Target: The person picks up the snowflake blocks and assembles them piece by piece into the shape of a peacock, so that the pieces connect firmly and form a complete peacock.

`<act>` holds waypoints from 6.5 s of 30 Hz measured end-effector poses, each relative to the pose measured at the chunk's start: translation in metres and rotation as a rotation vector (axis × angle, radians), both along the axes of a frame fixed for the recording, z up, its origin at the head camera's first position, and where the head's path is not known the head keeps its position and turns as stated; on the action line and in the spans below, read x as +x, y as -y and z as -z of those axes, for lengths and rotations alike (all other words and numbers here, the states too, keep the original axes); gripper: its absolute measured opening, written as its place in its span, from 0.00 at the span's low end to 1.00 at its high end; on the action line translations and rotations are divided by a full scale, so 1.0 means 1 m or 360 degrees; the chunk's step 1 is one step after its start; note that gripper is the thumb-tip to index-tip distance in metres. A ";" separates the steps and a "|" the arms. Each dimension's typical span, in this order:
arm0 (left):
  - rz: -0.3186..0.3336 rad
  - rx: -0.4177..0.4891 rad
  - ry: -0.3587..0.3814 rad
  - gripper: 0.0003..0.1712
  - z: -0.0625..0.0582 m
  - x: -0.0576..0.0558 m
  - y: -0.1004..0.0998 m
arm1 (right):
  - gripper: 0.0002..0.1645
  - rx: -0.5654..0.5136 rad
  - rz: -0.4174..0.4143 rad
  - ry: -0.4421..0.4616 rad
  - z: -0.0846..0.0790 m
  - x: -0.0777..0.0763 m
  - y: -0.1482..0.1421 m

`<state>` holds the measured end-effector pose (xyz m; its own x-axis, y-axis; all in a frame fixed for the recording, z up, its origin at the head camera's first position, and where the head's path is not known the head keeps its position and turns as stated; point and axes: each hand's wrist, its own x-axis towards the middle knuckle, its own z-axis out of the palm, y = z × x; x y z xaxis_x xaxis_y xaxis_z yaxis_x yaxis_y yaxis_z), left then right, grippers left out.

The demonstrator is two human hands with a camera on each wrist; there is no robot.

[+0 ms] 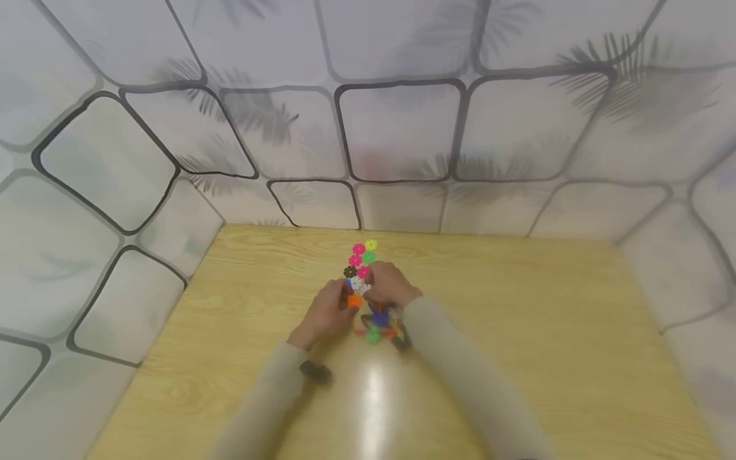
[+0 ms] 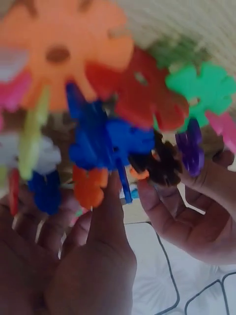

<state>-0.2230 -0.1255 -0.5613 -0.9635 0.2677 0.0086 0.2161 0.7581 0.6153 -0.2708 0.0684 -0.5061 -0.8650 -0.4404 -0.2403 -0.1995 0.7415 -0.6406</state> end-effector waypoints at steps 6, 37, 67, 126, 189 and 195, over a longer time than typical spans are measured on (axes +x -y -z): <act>0.0087 0.0040 0.0250 0.14 -0.033 -0.002 0.001 | 0.09 -0.0261 0.0044 -0.0101 0.002 0.006 -0.008; -0.0463 0.1535 0.0627 0.12 -0.034 0.021 -0.012 | 0.04 -0.0621 -0.0218 -0.0572 -0.016 0.035 -0.034; -0.0636 0.1636 0.0573 0.14 -0.043 0.036 -0.024 | 0.03 -0.0575 -0.0289 -0.0614 -0.027 0.038 -0.033; -0.0395 0.1769 0.0276 0.09 0.003 0.024 -0.011 | 0.11 0.0142 -0.0278 -0.0274 -0.006 -0.017 -0.001; -0.0292 0.1620 0.0390 0.11 0.003 0.026 -0.008 | 0.05 -0.0372 -0.0236 -0.0532 -0.015 0.033 -0.036; -0.0313 0.1686 0.0371 0.06 0.004 0.025 -0.007 | 0.03 -0.0388 -0.0221 -0.0481 -0.011 0.038 -0.035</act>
<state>-0.1979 -0.1183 -0.5648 -0.9963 0.0740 -0.0442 -0.0562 -0.1692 0.9840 -0.2333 0.1033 -0.4947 -0.8089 -0.5707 0.1414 -0.4932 0.5278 -0.6915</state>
